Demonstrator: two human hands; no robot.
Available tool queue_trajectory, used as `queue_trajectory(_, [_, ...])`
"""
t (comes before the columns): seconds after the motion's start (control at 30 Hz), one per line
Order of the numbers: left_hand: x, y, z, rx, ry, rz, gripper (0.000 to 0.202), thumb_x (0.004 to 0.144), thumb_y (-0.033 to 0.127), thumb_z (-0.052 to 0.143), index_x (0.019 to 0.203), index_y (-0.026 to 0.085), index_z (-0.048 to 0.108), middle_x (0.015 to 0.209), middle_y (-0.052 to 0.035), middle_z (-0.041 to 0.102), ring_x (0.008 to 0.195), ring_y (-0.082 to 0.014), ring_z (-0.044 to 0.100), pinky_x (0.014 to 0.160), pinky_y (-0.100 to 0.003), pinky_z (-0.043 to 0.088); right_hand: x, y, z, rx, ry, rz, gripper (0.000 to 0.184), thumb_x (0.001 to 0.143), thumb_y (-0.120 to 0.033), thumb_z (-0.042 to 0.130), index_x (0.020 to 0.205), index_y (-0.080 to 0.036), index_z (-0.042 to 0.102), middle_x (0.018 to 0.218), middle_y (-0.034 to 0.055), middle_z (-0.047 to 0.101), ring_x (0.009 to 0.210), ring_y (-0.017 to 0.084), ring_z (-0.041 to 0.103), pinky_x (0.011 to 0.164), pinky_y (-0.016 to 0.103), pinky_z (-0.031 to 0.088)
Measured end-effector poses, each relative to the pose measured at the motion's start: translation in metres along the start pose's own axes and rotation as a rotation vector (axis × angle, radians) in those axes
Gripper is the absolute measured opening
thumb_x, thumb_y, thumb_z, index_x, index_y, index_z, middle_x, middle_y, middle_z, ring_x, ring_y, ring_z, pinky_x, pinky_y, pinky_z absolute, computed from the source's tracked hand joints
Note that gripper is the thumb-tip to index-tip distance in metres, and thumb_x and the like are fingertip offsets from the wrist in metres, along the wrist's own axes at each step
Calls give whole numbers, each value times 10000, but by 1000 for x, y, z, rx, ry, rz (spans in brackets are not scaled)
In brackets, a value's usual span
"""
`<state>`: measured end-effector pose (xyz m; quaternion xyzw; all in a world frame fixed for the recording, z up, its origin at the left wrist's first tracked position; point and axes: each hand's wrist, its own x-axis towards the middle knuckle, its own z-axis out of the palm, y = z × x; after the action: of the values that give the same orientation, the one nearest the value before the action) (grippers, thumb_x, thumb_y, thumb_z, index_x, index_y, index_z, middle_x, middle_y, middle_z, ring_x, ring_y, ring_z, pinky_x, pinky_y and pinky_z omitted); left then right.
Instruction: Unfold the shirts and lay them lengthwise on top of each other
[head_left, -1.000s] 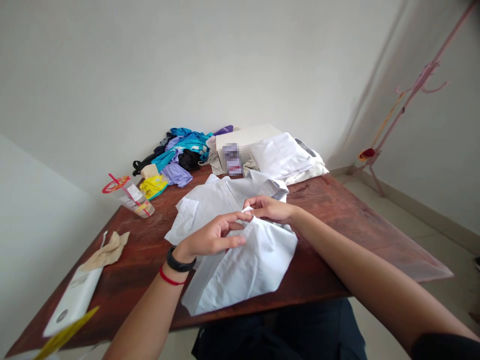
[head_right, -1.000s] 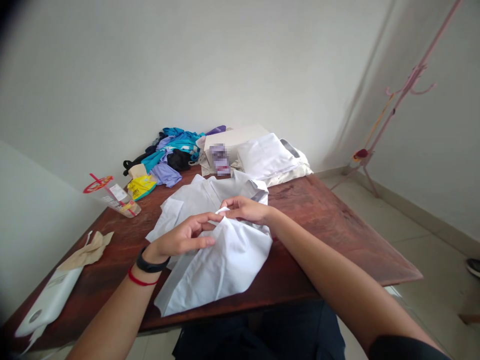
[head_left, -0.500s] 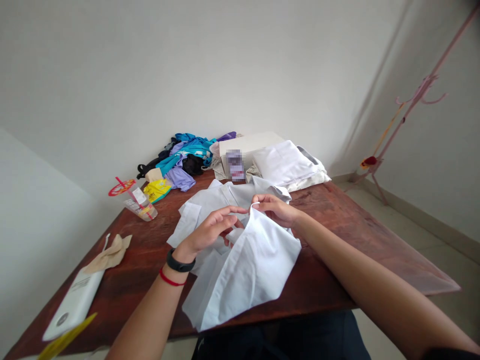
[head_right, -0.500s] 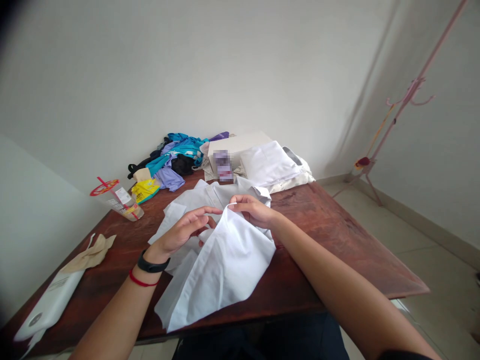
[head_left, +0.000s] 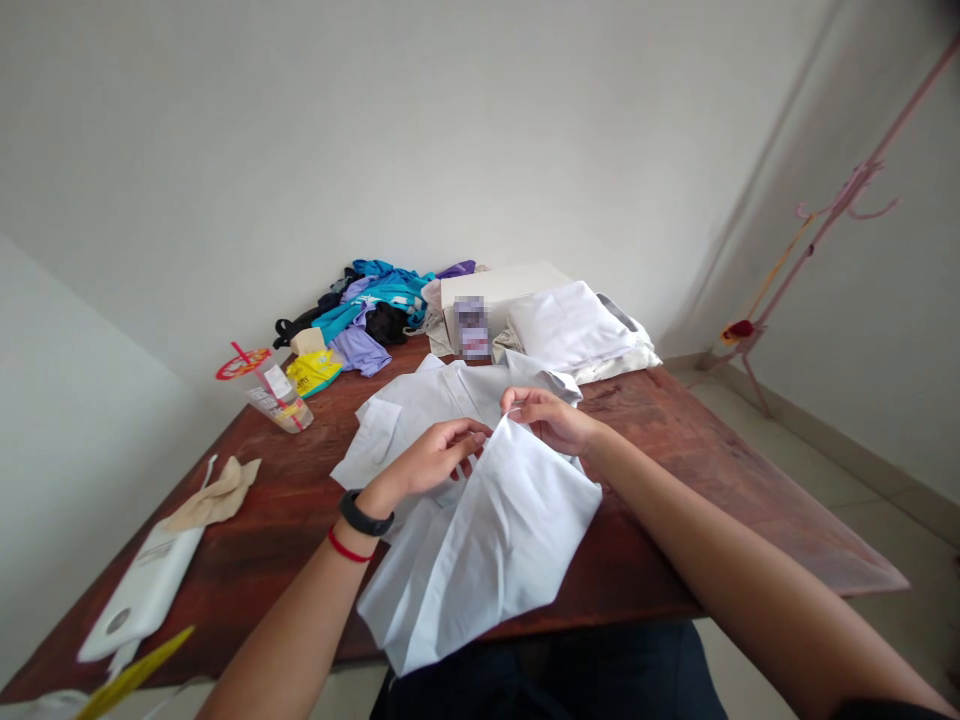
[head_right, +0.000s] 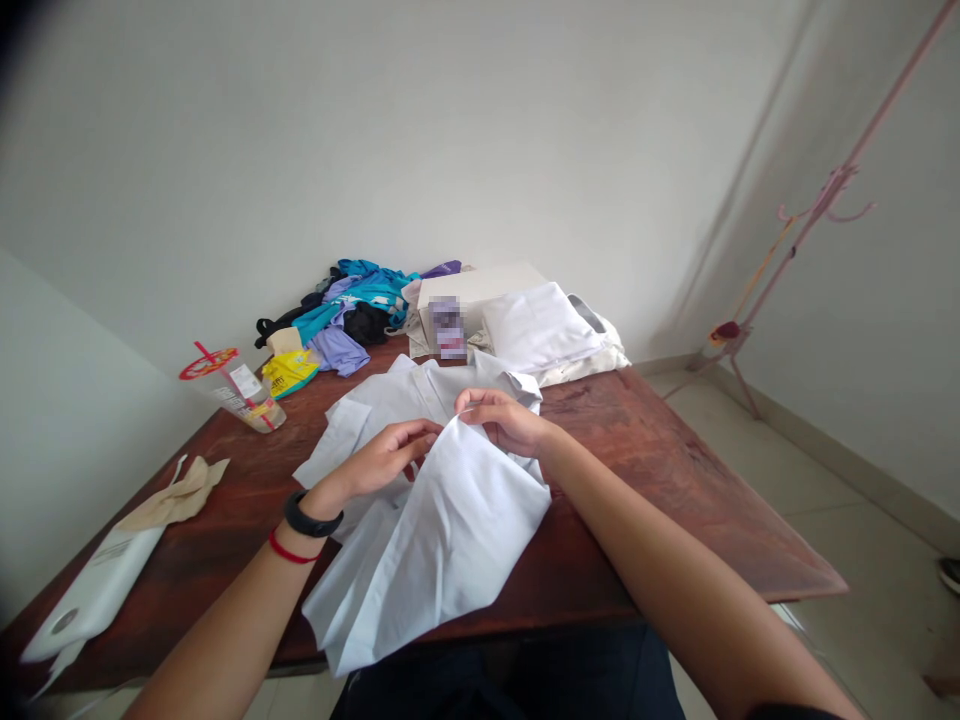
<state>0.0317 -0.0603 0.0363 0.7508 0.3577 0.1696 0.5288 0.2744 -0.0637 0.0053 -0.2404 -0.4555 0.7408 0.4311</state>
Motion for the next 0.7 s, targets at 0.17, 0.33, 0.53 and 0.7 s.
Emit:
queue_trajectory(0.17, [2,-7,1,11,-66,-5,537,984,589,573,1253,135,676,1115,-125,702,812,-188,642,636,-269,499,-1,-3,3,12,7,10,199,722,-206,822,865,-172,688,691,-21,654,582,109,609,565,200,474])
queue_trajectory(0.33, [0,-10,4,-5,-216,75,407,958,400,654,1284,161,700,1035,-98,744,952,-243,679,812,-328,538,-1,-4,3,10,-11,22,191,722,-200,811,869,-170,693,700,-18,645,587,108,607,571,204,483])
queue_trajectory(0.53, [-4,-5,7,-84,-431,154,324,935,249,636,1229,158,735,1104,-104,761,1003,-242,701,903,-349,535,0,-1,-1,17,-33,11,194,748,-228,797,890,-168,680,698,-14,646,563,105,587,525,193,461])
queue_trajectory(0.7, [-9,0,9,-138,-588,152,339,950,339,691,1236,158,707,1115,-115,748,973,-220,692,854,-311,539,-1,-2,-1,-79,-87,125,407,898,-572,667,974,-172,670,649,37,684,540,177,628,470,246,473])
